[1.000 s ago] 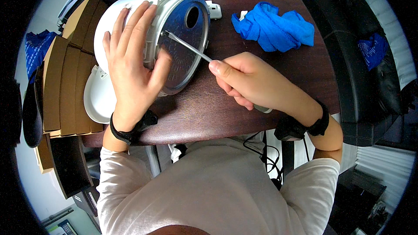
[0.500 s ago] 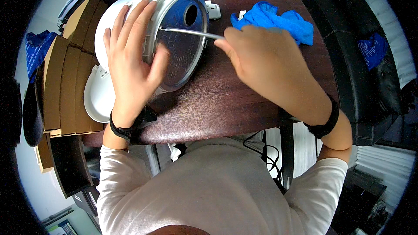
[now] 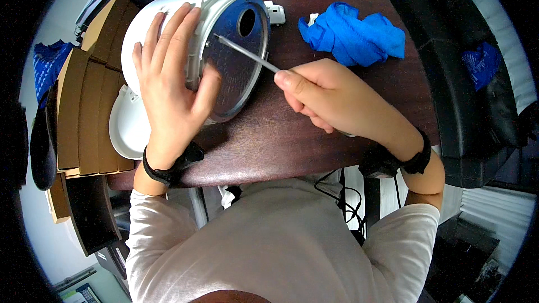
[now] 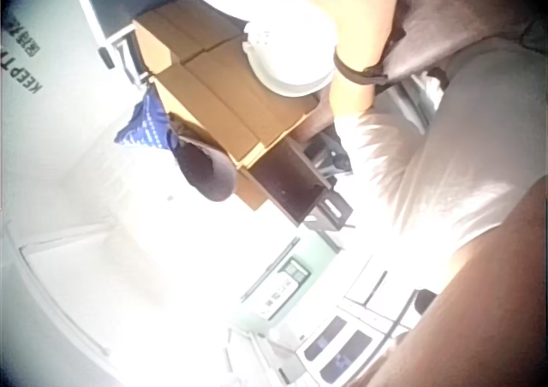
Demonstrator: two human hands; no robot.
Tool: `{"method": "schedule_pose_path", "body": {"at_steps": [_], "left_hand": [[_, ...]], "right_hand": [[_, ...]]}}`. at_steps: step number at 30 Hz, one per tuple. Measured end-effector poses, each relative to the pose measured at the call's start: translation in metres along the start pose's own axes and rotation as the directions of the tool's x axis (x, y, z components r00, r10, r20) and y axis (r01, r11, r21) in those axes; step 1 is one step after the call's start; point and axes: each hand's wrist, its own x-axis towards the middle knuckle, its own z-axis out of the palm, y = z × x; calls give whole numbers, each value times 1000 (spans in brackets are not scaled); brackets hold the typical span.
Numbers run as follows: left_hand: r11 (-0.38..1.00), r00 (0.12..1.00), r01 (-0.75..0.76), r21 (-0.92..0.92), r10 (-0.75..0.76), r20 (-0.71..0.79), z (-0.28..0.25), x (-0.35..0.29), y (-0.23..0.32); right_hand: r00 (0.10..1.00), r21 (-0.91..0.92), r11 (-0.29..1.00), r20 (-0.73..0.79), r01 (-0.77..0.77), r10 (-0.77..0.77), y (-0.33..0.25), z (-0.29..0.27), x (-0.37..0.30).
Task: The person removes a small plastic component from the bottom of a white appliance lid and then uses a screwdriver to remove screws from the main body of the appliance. The person works at a table with various items nearby.
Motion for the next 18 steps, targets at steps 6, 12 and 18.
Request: {"method": "schedule_pose_path", "body": {"at_steps": [6,12,18], "left_hand": [[999,999,-31,10,31,-10,3,-4,-5],[999,999,-43,13,43,-32,5,-3,-6],[979,976,188,-78,-178,123,-25,13,30]], "right_hand": [[997,58,998,71,1,-5,5,5,7],[999,16,1000,47,-13,12,1,7,4],[999,-5,1000,22,-28,28,5,8,5]]}}
